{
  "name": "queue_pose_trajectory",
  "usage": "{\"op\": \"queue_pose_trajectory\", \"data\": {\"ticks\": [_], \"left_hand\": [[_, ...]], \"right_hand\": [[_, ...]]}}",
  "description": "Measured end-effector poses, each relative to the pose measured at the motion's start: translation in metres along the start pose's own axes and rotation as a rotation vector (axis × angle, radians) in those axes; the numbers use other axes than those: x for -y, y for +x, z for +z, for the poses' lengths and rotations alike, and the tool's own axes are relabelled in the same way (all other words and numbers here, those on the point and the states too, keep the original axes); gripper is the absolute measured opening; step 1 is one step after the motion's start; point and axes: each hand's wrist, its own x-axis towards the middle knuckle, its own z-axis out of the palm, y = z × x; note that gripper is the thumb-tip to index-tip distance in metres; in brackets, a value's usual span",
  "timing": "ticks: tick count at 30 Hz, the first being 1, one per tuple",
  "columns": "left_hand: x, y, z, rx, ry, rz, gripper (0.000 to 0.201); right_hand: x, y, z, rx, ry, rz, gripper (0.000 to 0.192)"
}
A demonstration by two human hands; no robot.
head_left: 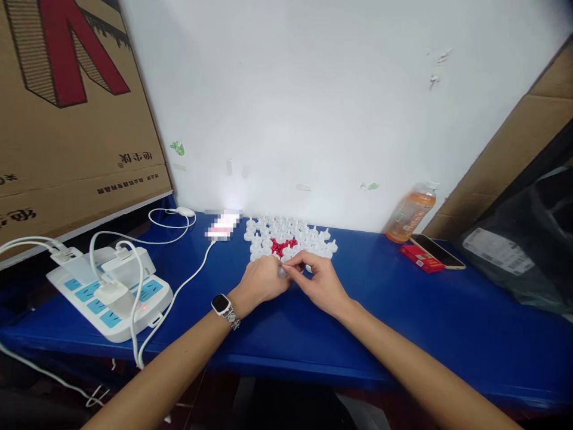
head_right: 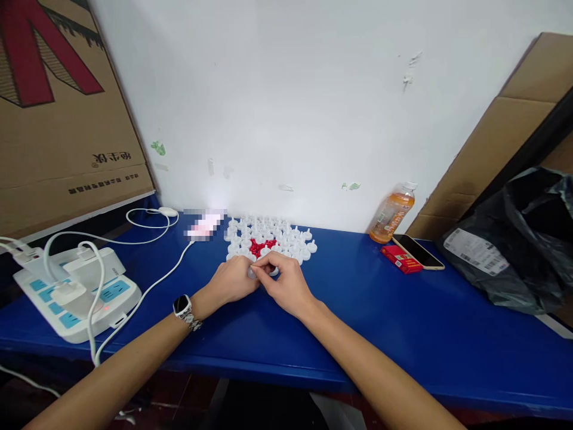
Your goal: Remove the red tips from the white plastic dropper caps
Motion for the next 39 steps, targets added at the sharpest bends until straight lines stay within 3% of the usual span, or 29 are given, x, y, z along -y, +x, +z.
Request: {"op": "queue_pose_trajectory", "data": {"ticks": [3, 8, 12, 17, 22, 25, 27, 31, 35, 39], "left_hand": [[0.001, 0.001, 0.0, 0.007, -0.052, 0.03, 0.029], [0.007, 0.004, -0.001, -0.003, -0.413, 0.214, 0.022], [0.008, 0.005, 0.004, -0.041, -0.404, 0.238, 0.027], [0.005, 0.004, 0.011, -0.019, -0.401, 0.216, 0.029], [0.008, -0.005, -0.012, -0.026, -0.273, 0.262, 0.027], [0.019, -0.008, -0.033, 0.049, -0.324, 0.347, 0.031], [0.029, -0.004, -0.039, -0.054, -0.38, 0.285, 0.026], [0.039, 0.008, -0.031, -0.245, -0.246, 0.235, 0.018], [0.036, 0.013, -0.014, -0.273, -0.164, 0.27, 0.021], [0.03, 0.011, -0.007, -0.272, -0.144, 0.241, 0.019]], "right_hand": [[0.003, 0.001, 0.0, 0.014, -0.049, -0.029, 0.013], [-0.005, 0.003, -0.003, -0.047, 0.07, 0.088, 0.017], [-0.012, 0.004, -0.002, -0.072, 0.235, 0.161, 0.022], [-0.012, 0.004, 0.003, -0.03, 0.285, 0.161, 0.025], [-0.009, 0.007, -0.011, 0.059, 0.074, 0.103, 0.02], [-0.008, 0.009, -0.02, 0.087, -0.07, 0.077, 0.014], [-0.008, 0.01, -0.022, 0.134, -0.125, 0.059, 0.011], [-0.011, 0.011, -0.015, 0.232, -0.196, 0.004, 0.008], [-0.011, 0.011, -0.01, 0.264, -0.251, -0.069, 0.006], [-0.012, 0.022, -0.017, 0.164, -0.333, -0.081, 0.012]]}}
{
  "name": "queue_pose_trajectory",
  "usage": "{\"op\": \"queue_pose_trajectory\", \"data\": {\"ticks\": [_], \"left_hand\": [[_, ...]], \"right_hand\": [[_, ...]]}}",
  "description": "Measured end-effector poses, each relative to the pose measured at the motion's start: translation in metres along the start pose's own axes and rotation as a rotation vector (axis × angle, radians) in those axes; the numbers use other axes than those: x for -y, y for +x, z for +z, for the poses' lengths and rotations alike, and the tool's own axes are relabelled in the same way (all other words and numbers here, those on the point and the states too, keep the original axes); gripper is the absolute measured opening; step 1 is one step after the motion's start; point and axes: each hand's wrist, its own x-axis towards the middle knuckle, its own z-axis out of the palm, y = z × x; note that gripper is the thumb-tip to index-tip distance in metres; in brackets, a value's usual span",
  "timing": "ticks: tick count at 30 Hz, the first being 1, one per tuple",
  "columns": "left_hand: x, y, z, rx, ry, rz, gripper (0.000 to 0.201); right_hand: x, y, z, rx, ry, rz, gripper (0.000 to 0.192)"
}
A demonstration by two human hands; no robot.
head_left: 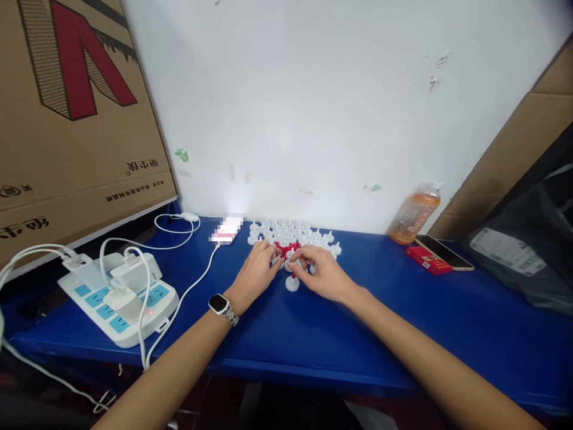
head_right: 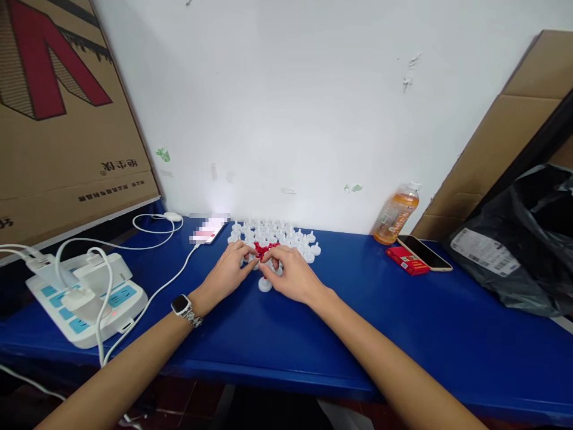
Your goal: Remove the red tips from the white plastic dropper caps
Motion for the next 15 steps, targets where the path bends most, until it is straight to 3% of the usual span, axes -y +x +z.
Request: {"op": "queue_pose_trajectory", "data": {"ticks": [3, 7, 15], "left_hand": [[0.002, 0.0, -0.005, 0.034, -0.048, -0.012, 0.018], [0.011, 0.001, -0.018, 0.158, -0.131, 0.046, 0.018], [0.018, 0.001, -0.022, 0.217, -0.112, 0.097, 0.022]], "right_hand": [[-0.01, 0.02, -0.008, -0.003, -0.15, 0.026, 0.012], [-0.016, 0.051, -0.009, 0.179, -0.374, 0.034, 0.01], [0.001, 0.077, 0.005, 0.366, -0.64, 0.051, 0.007]]}}
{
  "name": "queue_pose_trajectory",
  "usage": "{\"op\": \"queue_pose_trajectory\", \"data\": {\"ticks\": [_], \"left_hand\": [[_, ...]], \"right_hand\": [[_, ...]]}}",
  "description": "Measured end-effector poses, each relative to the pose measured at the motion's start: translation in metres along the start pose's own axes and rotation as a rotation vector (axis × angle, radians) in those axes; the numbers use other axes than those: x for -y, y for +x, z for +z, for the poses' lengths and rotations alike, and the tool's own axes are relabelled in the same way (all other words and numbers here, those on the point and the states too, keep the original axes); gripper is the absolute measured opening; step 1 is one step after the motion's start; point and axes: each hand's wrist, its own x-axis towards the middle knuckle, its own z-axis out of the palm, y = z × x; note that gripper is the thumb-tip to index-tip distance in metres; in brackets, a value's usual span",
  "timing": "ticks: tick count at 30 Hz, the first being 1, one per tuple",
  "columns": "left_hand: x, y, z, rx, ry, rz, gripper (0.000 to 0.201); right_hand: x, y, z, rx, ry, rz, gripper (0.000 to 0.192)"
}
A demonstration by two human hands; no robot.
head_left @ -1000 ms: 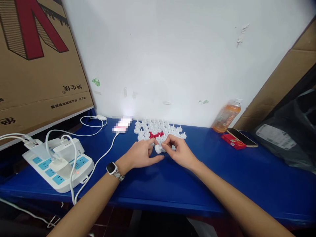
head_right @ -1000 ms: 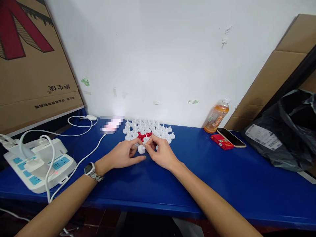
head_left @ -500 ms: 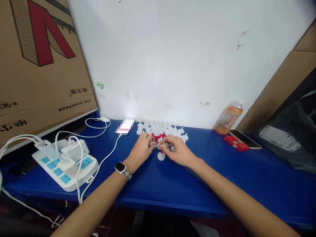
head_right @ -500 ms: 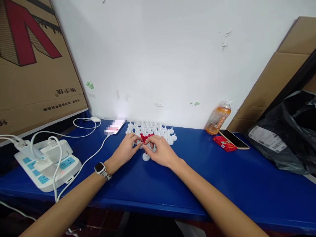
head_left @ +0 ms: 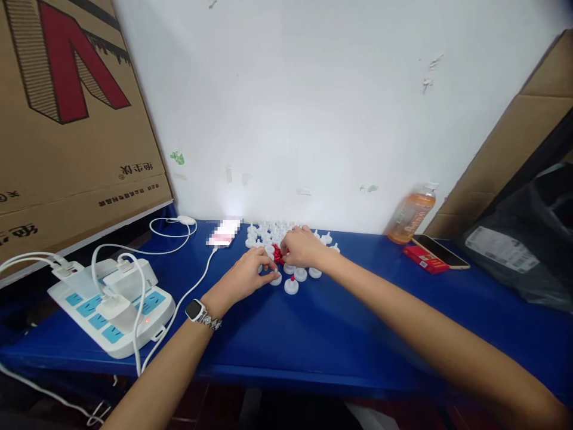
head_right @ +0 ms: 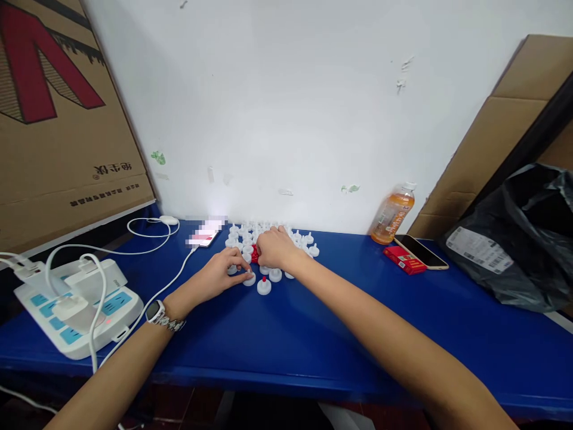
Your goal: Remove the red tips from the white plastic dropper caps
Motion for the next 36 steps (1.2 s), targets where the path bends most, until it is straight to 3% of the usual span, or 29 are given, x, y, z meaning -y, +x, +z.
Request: {"op": "queue_pose_trajectory", "data": {"ticks": [5, 12, 15, 19, 22, 25, 31, 36], "left_hand": [[-0.004, 0.0, -0.002, -0.002, -0.061, 0.021, 0.017], [-0.021, -0.001, -0.008, -0.132, -0.156, 0.031, 0.022], [-0.027, -0.001, -0.004, -0.155, -0.278, -0.037, 0.024], [-0.035, 0.0, 0.007, -0.192, -0.501, -0.102, 0.029], [-0.04, -0.001, 0.013, -0.188, -0.505, -0.143, 0.037], [-0.04, -0.002, 0.016, -0.139, -0.417, -0.169, 0.032], [-0.036, -0.003, 0.017, -0.103, -0.342, -0.109, 0.024], [-0.032, -0.002, 0.02, -0.104, -0.35, -0.104, 0.02]], "right_hand": [[0.004, 0.002, 0.005, 0.019, -0.056, 0.026, 0.013], [-0.004, -0.001, 0.014, -0.027, -0.001, 0.034, 0.014], [-0.01, -0.009, 0.012, -0.169, 0.204, 0.082, 0.013], [-0.015, -0.031, 0.015, -0.385, 0.697, 0.172, 0.012], [-0.011, -0.048, 0.023, -0.494, 1.026, 0.205, 0.018], [-0.001, -0.055, 0.03, -0.513, 1.312, 0.207, 0.025], [0.021, -0.053, 0.034, -0.499, 1.443, 0.19, 0.031], [0.023, -0.054, 0.037, -0.504, 1.447, 0.189, 0.036]]}}
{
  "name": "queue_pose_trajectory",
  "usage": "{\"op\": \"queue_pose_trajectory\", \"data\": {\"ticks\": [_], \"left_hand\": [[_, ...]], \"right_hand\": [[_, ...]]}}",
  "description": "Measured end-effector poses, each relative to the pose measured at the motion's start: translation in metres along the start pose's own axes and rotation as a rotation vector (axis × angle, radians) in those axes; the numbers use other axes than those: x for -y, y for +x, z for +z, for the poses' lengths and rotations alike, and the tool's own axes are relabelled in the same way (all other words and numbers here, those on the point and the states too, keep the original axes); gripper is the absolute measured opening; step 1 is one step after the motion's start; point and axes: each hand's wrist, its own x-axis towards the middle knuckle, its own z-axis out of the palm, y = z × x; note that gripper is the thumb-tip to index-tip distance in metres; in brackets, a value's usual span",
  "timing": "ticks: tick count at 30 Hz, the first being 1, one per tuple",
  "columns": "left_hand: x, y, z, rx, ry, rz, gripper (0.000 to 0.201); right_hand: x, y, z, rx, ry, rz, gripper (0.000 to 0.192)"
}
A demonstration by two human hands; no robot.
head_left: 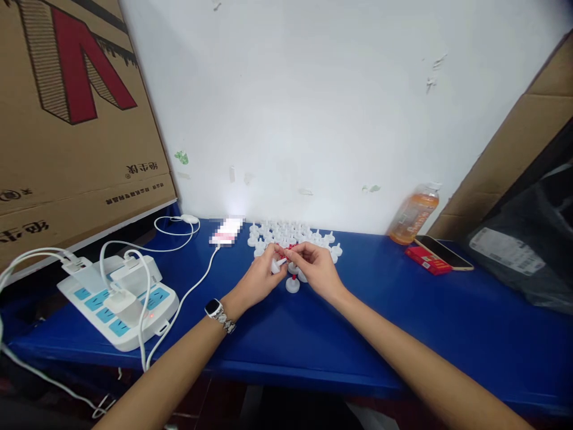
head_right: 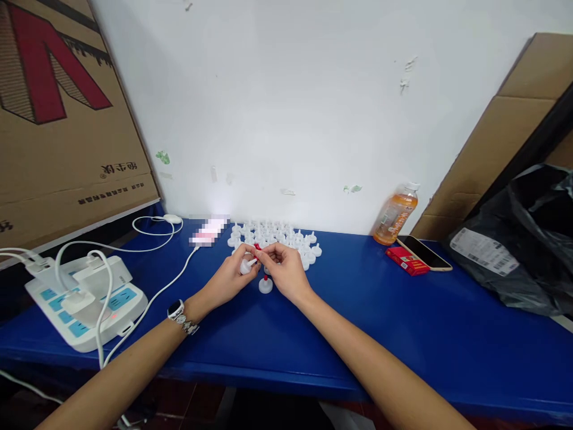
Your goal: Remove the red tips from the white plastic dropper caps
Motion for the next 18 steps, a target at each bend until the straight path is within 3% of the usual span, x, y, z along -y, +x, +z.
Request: {"op": "queue_pose_trajectory", "data": {"ticks": [13, 18], "left_hand": [[-0.002, 0.0, 0.004, -0.05, -0.095, 0.001, 0.022], [-0.004, -0.002, -0.004, -0.012, -0.034, 0.03, 0.034]], "right_hand": [[-0.002, -0.003, 0.013, -0.014, -0.04, -0.068, 0.031], [0.01, 0.002, 0.008, 0.085, -0.095, -0.072, 0.03]]}}
